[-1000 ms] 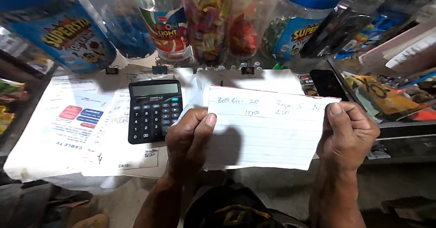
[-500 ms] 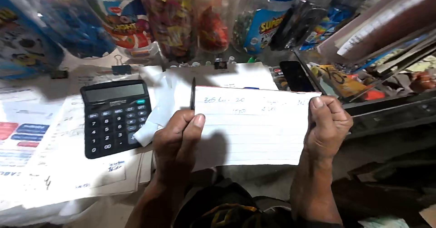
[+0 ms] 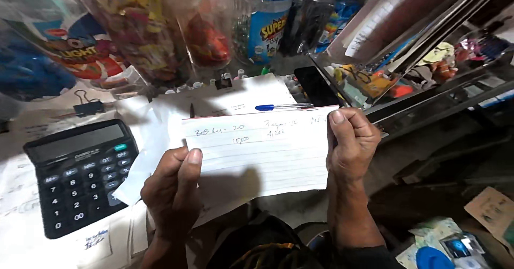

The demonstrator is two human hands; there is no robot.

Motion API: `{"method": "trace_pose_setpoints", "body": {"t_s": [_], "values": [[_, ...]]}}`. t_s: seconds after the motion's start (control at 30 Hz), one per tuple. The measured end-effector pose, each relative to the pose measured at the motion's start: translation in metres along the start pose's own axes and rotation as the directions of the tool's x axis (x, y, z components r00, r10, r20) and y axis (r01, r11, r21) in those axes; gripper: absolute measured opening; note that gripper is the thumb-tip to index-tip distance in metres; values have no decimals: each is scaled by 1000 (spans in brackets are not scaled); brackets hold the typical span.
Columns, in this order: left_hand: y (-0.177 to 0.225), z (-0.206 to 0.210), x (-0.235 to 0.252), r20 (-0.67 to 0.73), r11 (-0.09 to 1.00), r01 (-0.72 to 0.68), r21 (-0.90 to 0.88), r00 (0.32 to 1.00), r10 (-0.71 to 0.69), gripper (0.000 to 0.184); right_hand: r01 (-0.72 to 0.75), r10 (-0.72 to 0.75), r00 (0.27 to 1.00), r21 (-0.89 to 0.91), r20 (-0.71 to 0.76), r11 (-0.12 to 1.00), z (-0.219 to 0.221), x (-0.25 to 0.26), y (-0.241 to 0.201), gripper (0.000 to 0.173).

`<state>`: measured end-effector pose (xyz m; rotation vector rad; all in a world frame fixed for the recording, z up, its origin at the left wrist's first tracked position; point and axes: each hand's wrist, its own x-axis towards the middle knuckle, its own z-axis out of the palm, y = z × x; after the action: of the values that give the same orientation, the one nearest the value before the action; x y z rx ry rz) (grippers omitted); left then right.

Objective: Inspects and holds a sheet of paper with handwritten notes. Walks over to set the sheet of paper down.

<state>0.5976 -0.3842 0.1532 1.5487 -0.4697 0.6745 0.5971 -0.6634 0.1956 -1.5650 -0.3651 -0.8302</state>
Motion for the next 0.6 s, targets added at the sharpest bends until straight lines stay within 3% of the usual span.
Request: {"method": "trace_pose_setpoints", "body": {"t_s": [0.6], "values": [[-3,0,1,-17,998,55,-8,998,-55,18,3,-3,1000,-22,-3,1000,4,3,-2,24]]}}
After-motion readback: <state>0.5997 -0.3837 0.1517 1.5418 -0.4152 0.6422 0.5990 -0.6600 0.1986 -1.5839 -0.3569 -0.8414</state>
